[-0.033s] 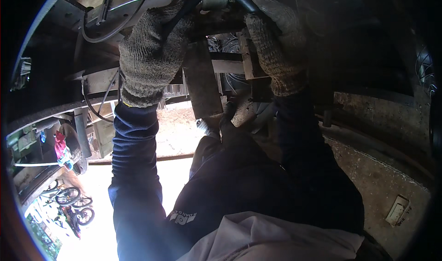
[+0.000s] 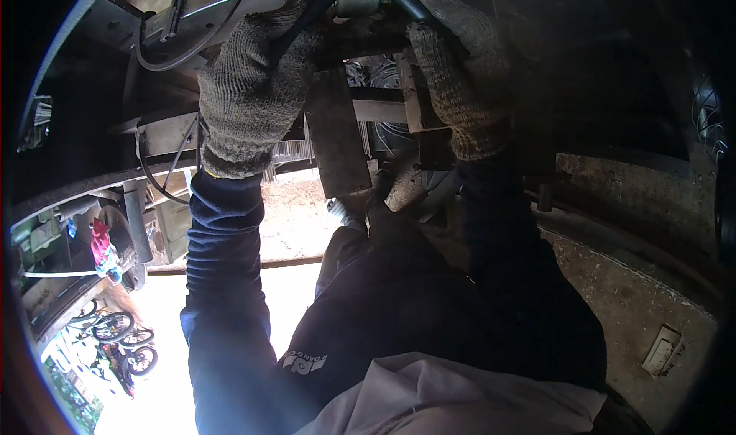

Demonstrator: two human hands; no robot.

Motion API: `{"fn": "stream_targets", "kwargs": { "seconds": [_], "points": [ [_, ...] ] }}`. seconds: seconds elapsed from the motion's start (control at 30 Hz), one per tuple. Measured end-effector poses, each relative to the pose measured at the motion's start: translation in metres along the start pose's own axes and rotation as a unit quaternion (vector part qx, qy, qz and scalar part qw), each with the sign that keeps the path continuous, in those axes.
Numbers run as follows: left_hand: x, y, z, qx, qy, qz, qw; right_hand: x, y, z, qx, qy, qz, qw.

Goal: The person works on a metal machine, holding a small metal part in place while using a tool to tighten or adjust it. They use their gloved hands to position a metal pipe and a bracket under a larger red metal component.

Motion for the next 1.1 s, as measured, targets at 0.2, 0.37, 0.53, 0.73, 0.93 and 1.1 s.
{"fn": "stream_targets", "kwargs": {
  "seconds": [0.2,0.37,0.53,0.73,0.93,1.1],
  "points": [
    [-0.002,-0.001,0.002,-0.003,0.001,0.001,1.000,0.001,0.000,0.000,-0.004,-0.021,0.011,1.000],
    [-0.004,0.001,0.002,0.003,0.035,0.003,0.999,0.004,0.001,0.001,-0.022,-0.030,0.033,0.999],
    [-0.002,-0.001,0.002,-0.003,0.002,0.030,1.000,0.004,0.002,-0.001,-0.006,-0.001,0.015,1.000],
    [-0.002,-0.001,0.003,-0.003,0.019,0.016,1.000,0.014,0.002,0.005,0.012,-0.067,-0.005,0.998],
    [-0.005,0.001,0.002,-0.007,0.011,-0.003,1.000,0.009,0.001,0.004,-0.003,-0.039,-0.006,0.999],
    [0.010,-0.006,0.001,0.012,0.022,-0.011,1.000,0.013,0.003,0.004,0.010,-0.069,-0.024,0.997]
  ]
}}
Point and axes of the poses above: each hand's wrist, its own y-axis away from the middle knuckle, its own z-axis out of the palm, x = y × z, the point moved 5 cm from there along -y, towards the middle knuckle, and after that the axes turned 4 degrees about z, right-handed, at the moved point
